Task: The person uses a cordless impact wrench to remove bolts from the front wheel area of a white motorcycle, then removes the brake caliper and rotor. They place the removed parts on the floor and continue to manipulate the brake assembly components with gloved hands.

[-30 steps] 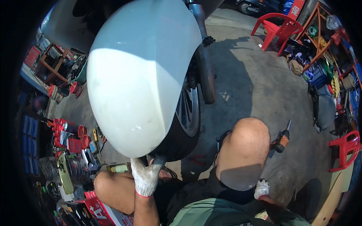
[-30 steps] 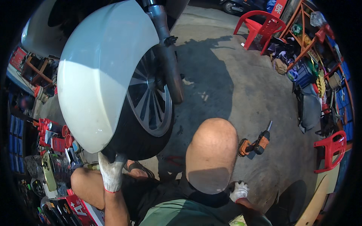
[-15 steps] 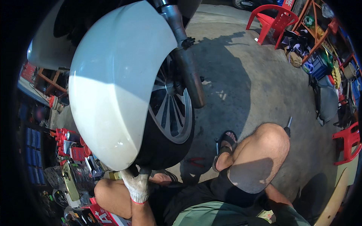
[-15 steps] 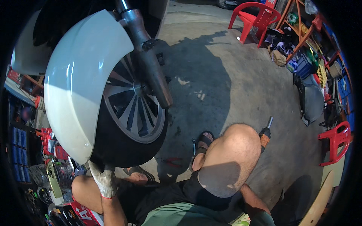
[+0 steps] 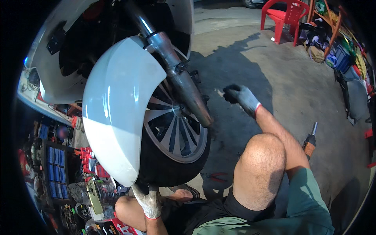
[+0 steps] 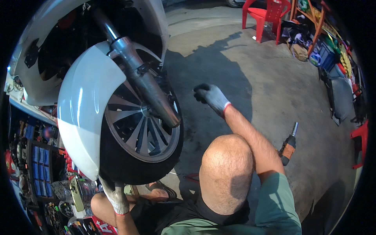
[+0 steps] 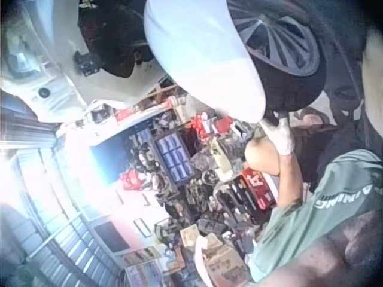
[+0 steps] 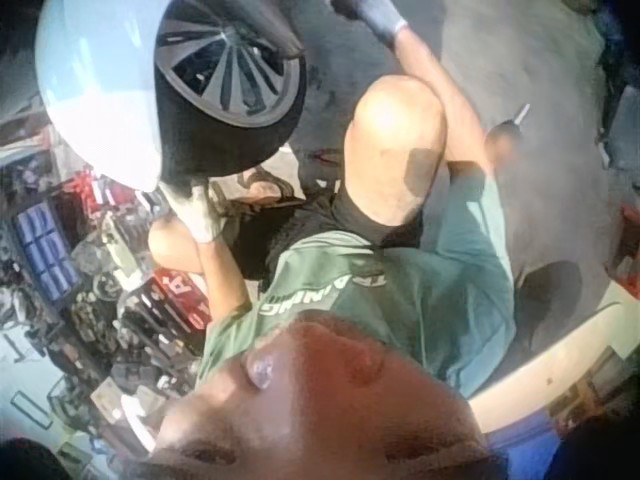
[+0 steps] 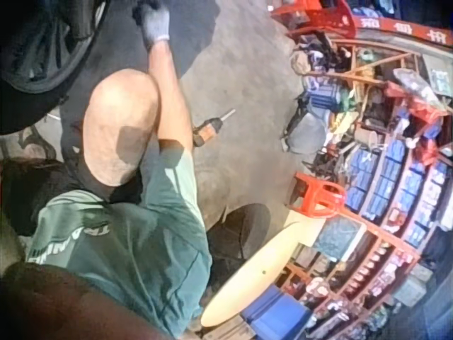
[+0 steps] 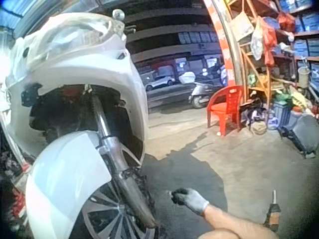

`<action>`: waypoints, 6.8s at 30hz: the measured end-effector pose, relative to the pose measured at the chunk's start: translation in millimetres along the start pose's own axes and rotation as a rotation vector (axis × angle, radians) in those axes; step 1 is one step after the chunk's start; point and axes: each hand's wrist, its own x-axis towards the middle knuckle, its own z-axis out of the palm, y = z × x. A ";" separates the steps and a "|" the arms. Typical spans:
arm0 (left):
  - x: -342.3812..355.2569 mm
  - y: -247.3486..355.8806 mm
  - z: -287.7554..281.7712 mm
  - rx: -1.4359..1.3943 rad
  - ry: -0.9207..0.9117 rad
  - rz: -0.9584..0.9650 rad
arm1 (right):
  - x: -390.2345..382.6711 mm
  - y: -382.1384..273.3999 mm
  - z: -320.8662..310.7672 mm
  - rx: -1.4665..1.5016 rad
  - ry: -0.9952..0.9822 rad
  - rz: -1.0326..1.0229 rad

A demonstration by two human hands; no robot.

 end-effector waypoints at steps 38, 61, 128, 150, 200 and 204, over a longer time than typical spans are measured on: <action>4.9 -23.5 3.8 -0.137 -0.005 -0.002 | 37.6 -150.6 -43.0 -1.022 0.043 -0.779; -27.4 87.5 80.4 -0.276 -0.335 0.222 | -8.5 -192.3 -23.1 -0.464 -0.062 -0.573; 47.6 67.0 200.4 -0.871 -0.306 -0.474 | -7.1 -213.9 38.2 -0.797 -0.117 -0.468; 29.6 65.5 168.2 -0.572 -0.345 -0.128 | 2.3 -181.9 -5.3 -0.368 -0.128 -0.348; -1.1 90.1 63.6 -0.516 -0.427 -0.218 | 81.9 -152.8 72.5 0.886 -0.900 -0.033; -0.7 90.9 62.1 -0.453 -0.436 -0.220 | 89.0 -157.6 70.5 0.851 -0.912 -0.082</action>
